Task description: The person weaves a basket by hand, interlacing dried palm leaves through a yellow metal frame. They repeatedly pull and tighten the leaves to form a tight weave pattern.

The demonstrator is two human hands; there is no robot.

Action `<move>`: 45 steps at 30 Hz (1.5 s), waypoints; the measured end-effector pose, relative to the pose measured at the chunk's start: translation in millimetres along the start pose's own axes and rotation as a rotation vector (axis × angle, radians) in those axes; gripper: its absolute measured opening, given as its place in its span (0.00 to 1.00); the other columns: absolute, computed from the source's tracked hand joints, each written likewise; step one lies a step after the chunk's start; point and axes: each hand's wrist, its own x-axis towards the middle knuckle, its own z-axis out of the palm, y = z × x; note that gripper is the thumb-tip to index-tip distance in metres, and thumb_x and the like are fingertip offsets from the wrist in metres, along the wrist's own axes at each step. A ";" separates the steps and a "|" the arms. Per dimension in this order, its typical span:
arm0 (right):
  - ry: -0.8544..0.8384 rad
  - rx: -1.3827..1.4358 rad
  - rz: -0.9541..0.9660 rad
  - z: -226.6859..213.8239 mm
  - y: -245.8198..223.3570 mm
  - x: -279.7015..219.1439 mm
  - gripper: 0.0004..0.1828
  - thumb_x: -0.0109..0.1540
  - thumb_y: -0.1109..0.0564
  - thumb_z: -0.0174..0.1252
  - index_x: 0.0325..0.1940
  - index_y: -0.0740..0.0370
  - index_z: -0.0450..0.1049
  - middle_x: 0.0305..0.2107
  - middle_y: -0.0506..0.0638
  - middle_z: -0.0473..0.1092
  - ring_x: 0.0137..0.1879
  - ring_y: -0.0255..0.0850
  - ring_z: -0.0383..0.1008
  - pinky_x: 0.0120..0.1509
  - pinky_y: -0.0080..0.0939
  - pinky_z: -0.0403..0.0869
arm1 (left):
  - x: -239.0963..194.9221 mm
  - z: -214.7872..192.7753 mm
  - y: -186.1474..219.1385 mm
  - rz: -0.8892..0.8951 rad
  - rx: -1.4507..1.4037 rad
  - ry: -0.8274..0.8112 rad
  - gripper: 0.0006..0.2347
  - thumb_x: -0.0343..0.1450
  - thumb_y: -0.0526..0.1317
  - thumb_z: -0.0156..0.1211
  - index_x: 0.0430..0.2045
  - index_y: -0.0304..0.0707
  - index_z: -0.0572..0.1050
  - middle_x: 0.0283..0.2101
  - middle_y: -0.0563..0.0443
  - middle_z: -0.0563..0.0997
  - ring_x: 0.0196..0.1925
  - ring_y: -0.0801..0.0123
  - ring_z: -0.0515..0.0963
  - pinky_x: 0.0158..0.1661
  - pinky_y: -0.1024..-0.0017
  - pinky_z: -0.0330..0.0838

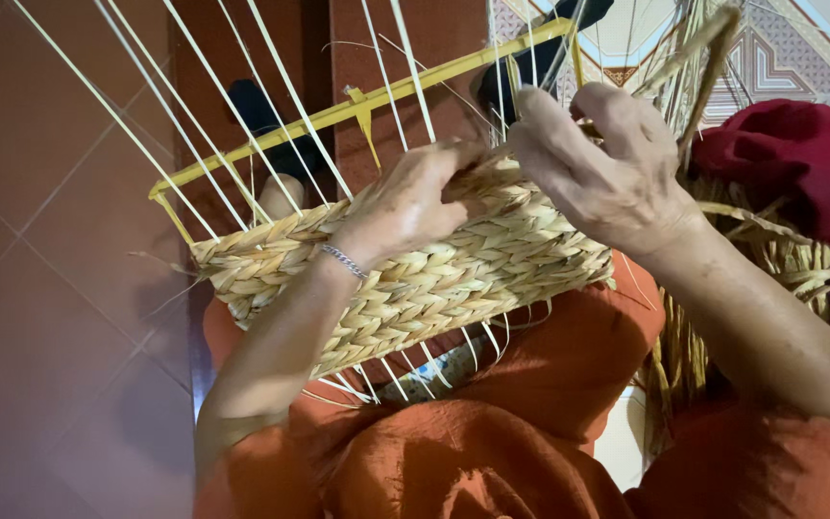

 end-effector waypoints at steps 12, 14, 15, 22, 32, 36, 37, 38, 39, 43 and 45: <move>-0.562 0.528 0.359 41.7 35.1 -17.8 0.16 0.65 0.43 0.63 0.37 0.57 0.82 0.18 0.48 0.74 0.18 0.35 0.68 0.19 0.37 0.68 | 1.6 17.9 -8.1 0.150 -0.046 0.370 0.07 0.81 0.35 0.47 0.43 0.31 0.73 0.35 0.49 0.72 0.27 0.74 0.70 0.24 0.79 0.66; -0.447 0.472 0.399 54.1 22.6 -20.3 0.18 0.65 0.42 0.67 0.35 0.59 0.81 0.20 0.49 0.74 0.20 0.34 0.69 0.19 0.38 0.66 | -3.7 19.7 -12.3 0.352 0.074 0.451 0.05 0.79 0.35 0.49 0.40 0.31 0.70 0.40 0.44 0.72 0.28 0.75 0.74 0.26 0.86 0.72; -0.391 0.445 0.419 58.0 15.0 -22.2 0.20 0.65 0.41 0.69 0.33 0.60 0.80 0.21 0.49 0.75 0.21 0.34 0.69 0.19 0.38 0.65 | -7.0 22.5 -13.6 0.453 0.134 0.488 0.04 0.78 0.35 0.51 0.38 0.31 0.69 0.43 0.41 0.73 0.29 0.75 0.76 0.27 0.89 0.75; -0.470 0.361 0.431 43.6 -3.4 -32.2 0.26 0.67 0.38 0.65 0.29 0.62 0.76 0.18 0.47 0.73 0.18 0.35 0.66 0.20 0.43 0.64 | 7.0 21.8 -18.5 0.118 0.169 0.360 0.03 0.79 0.33 0.47 0.42 0.33 0.67 0.29 0.52 0.76 0.24 0.72 0.76 0.25 0.74 0.73; -1.096 0.464 0.979 -4.3 89.3 -115.9 0.24 0.67 0.37 0.56 0.33 0.56 0.82 0.15 0.49 0.70 0.18 0.35 0.65 0.23 0.45 0.69 | 31.6 21.5 -10.0 -0.122 0.116 0.444 0.20 0.73 0.32 0.58 0.56 0.34 0.57 0.16 0.55 0.73 0.16 0.66 0.77 0.21 0.64 0.71; -0.645 0.099 0.770 -16.4 91.6 -157.2 0.19 0.69 0.38 0.65 0.36 0.54 0.79 0.21 0.44 0.71 0.27 0.34 0.67 0.50 0.50 0.70 | 29.7 31.0 -9.5 -0.080 0.115 0.524 0.33 0.71 0.30 0.59 0.68 0.29 0.44 0.18 0.52 0.75 0.15 0.65 0.77 0.18 0.70 0.74; -0.546 -0.046 0.589 -18.3 90.5 -158.7 0.18 0.71 0.40 0.65 0.36 0.52 0.79 0.23 0.44 0.72 0.29 0.35 0.68 0.60 0.52 0.70 | 29.7 33.7 -8.9 -0.020 0.207 0.541 0.30 0.71 0.28 0.59 0.66 0.28 0.49 0.25 0.44 0.77 0.16 0.65 0.77 0.17 0.71 0.73; -0.438 -0.148 0.546 -15.9 85.1 -155.5 0.16 0.68 0.39 0.69 0.39 0.51 0.79 0.29 0.46 0.73 0.36 0.38 0.69 0.59 0.48 0.68 | 30.0 36.2 -8.2 0.042 0.299 0.557 0.26 0.72 0.27 0.58 0.64 0.27 0.54 0.33 0.36 0.79 0.17 0.65 0.76 0.16 0.71 0.72; -0.330 -0.248 0.497 -7.2 75.5 -146.4 0.17 0.65 0.38 0.72 0.43 0.51 0.78 0.36 0.48 0.73 0.43 0.41 0.70 0.58 0.45 0.66 | 32.3 36.2 -8.0 0.101 0.390 0.574 0.22 0.73 0.26 0.57 0.61 0.26 0.59 0.41 0.28 0.80 0.18 0.65 0.76 0.15 0.72 0.71; -0.256 0.254 0.420 7.5 26.0 -112.5 0.20 0.63 0.49 0.78 0.49 0.56 0.74 0.41 0.49 0.65 0.50 0.43 0.63 0.52 0.45 0.63 | 42.0 35.3 -7.4 -0.022 0.554 0.337 0.11 0.71 0.25 0.53 0.47 0.27 0.71 0.27 0.43 0.78 0.19 0.70 0.74 0.16 0.74 0.68; -0.224 0.330 0.351 14.6 5.9 -100.8 0.21 0.59 0.49 0.76 0.47 0.58 0.73 0.40 0.50 0.65 0.47 0.46 0.63 0.50 0.46 0.64 | 49.8 30.9 -5.4 -0.219 0.338 0.176 0.13 0.73 0.26 0.51 0.52 0.27 0.71 0.21 0.44 0.80 0.15 0.70 0.73 0.15 0.73 0.66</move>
